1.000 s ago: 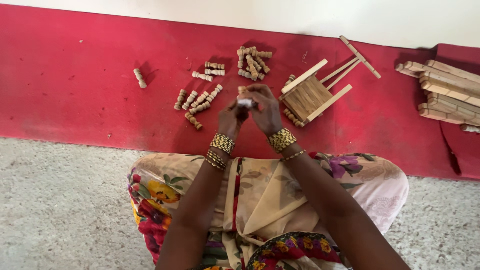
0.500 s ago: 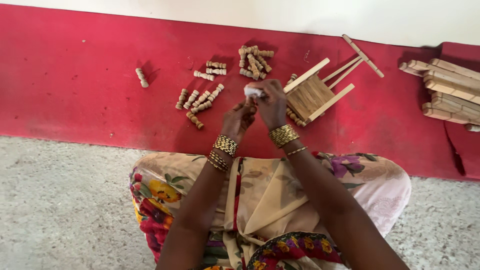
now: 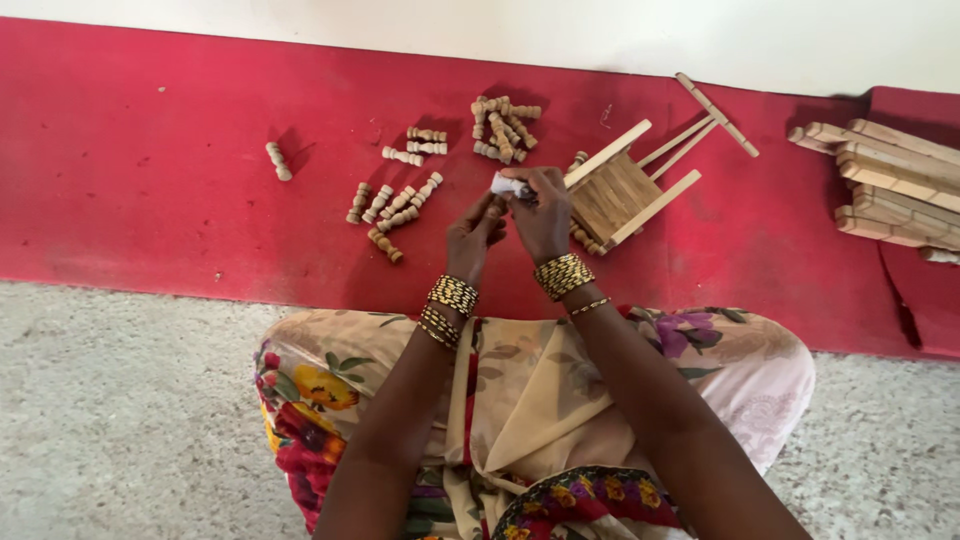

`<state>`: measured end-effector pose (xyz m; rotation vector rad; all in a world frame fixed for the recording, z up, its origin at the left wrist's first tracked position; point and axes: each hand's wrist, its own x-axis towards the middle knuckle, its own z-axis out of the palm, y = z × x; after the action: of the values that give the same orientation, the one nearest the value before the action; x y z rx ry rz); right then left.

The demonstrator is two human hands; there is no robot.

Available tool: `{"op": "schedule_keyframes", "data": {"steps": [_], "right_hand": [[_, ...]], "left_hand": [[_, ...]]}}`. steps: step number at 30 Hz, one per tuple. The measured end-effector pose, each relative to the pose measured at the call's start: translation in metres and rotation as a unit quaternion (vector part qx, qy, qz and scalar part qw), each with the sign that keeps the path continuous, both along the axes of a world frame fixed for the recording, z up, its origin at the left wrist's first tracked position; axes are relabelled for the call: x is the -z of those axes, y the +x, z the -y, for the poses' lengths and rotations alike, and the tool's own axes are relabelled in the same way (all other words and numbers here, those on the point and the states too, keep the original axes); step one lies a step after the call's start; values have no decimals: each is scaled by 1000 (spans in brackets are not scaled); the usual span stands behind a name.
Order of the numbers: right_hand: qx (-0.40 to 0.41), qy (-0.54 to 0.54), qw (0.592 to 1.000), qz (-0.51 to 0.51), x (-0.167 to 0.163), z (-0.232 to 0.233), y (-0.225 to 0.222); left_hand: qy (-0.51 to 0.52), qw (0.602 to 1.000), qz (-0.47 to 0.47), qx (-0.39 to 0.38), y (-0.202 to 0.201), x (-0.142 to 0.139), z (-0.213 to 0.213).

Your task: The person sits on the floor and wipes small wooden toy pieces one at a time with a cloth, setting each cleaned piece back on the red mat. A small wooden toy cart and stacks of wooden sticks lie nearby on the mat.

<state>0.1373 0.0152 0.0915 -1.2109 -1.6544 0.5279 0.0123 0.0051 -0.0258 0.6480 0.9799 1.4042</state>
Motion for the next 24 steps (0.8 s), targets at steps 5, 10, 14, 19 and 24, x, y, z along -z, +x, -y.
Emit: {"op": "schedule_keyframes", "data": {"steps": [5,10,14,19,24], "right_hand": [[-113,10,993,-12,7,1,2],[5,49,999,12,11,-14,4],[-71,6,997,8,14,-11,6],[-188,101,974,71,20,-3,1],[7,40,998,44,23,-25,6]], "left_hand": [[77,995,-32,-57,-6,-12,3],[69,960,-263,-73,-3,-43,15],[79,937,-323,-109,1,-55,18],[147,882,-415,-169,-8,-54,21],[203,862,-444,-132,2,-43,26]]}}
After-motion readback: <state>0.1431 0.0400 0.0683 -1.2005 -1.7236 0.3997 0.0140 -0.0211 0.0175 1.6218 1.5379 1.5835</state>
